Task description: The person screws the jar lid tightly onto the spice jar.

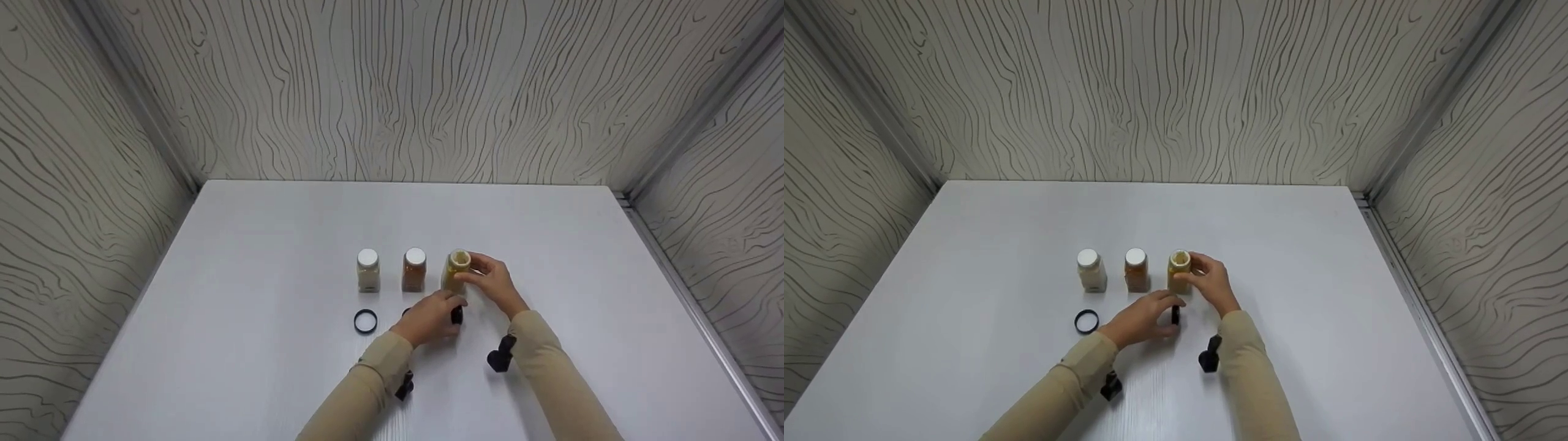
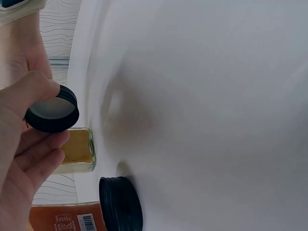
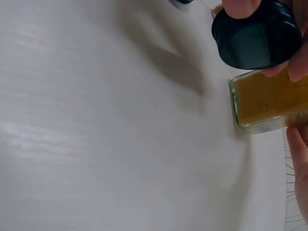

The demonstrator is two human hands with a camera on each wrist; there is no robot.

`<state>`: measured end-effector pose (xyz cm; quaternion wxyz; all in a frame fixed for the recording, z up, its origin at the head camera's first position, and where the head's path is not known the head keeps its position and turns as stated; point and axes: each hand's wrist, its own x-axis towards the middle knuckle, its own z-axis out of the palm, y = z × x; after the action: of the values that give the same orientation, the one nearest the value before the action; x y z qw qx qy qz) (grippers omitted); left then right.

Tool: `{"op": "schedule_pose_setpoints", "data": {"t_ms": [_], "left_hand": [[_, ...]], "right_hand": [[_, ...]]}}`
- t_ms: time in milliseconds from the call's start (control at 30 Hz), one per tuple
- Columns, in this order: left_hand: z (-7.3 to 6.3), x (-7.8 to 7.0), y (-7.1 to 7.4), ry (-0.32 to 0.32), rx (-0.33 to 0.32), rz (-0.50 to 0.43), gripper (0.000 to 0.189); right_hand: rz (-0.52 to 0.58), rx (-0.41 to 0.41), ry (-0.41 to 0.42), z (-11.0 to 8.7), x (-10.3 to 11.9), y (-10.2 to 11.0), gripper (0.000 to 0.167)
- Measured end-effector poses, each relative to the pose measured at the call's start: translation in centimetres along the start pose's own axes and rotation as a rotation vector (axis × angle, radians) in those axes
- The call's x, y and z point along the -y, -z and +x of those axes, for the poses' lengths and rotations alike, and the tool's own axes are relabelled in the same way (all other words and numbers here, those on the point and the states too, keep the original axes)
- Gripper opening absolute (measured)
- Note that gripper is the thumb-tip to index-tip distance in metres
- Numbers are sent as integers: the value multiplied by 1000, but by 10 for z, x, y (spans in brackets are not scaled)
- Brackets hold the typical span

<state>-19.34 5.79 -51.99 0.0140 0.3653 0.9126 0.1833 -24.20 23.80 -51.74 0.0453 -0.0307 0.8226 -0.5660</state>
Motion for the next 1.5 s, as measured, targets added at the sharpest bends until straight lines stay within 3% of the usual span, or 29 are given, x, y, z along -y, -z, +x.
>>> {"op": "schedule_pose_setpoints", "data": {"t_ms": [133, 367, 700, 1267, 1500], "left_hand": [[0, 1, -1, -15, -9, 9, 46], [0, 1, -2, -23, -34, 1, 41], [-1, 1, 2, 34, 22, -44, 41], [-1, 4, 2, -38, -34, -25, 33], [-2, 5, 3, -24, -27, -50, 33]], "right_hand": [[22, 2, -11, 6, -13, 0, 61], [42, 6, 8, 5, -12, 2, 60], [9, 29, 25, 6, -13, 6, 59], [-3, 40, 15, 6, -12, 7, 60], [-6, 42, 30, 2, -1, 3, 57]]}}
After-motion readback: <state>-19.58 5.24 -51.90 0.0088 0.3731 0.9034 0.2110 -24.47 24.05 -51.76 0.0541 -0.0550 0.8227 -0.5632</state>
